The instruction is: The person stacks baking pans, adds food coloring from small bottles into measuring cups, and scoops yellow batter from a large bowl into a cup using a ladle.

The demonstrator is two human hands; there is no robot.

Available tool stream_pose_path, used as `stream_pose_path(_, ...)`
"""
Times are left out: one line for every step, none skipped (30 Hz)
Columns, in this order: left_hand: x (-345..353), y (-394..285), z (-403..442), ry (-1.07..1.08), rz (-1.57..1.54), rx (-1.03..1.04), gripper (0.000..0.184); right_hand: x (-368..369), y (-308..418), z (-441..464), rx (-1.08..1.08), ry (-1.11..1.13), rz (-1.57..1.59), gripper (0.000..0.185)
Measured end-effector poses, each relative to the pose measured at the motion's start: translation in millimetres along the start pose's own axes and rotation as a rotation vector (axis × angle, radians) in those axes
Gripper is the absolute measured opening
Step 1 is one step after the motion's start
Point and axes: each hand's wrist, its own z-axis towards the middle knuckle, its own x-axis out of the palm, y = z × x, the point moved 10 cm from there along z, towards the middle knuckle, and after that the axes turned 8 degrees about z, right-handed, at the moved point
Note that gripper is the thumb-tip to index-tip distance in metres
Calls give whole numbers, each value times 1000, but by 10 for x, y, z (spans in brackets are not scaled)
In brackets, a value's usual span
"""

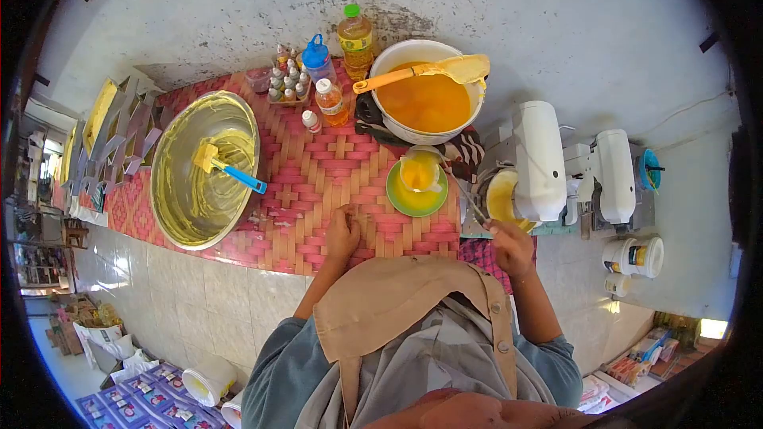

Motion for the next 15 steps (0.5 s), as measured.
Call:
stream_pose_path(1,1,1,-4,-15,9,26,-84,-147,-95,60,-120,88,8)
stream_pose_path(5,4,1,-8,-31,18,26,-75,-128,-34,61,-122,87,8)
stream_pose_path(21,18,3,-9,-31,19,26,-256,-509,-75,437,-419,343,11)
stream_pose_path(21,10,5,-30,-9,46,26,-262,-867,-307,815,-714,599,14)
stream_pose_path(13,0,-1,-50,13,72,26,-270,-1007,-296,815,-715,599,14)
stream_pose_path(17,8,-6,-50,15,73,26,-215,-1291,-415,907,-775,740,18)
stream_pose_path(48,53,-2,-22,-6,32,26,-133,-1496,-471,996,-833,883,22)
stream_pose_path(78,94,0,5,-28,-10,26,-107,-1544,-366,995,-834,884,22)
stream_pose_path(63,79,2,3,-27,-9,26,-93,-1550,-206,952,-816,839,22)
stream_pose_path(36,40,5,-11,-30,14,26,-77,-1565,-48,909,-797,794,23)
stream_pose_path(12,6,6,-24,-34,36,26,-29,-1632,59,906,-796,796,23)
stream_pose_path(15,17,-2,-26,-33,36,26,-11,-1653,235,827,-714,692,26)
stream_pose_path(40,53,-7,-9,-34,11,26,24,-1660,396,746,-633,589,28)
stream_pose_path(60,86,-3,7,-36,-13,26,98,-1745,469,742,-633,591,28)
stream_pose_path(40,65,-9,4,-36,-12,26,168,-1756,608,675,-527,415,26)
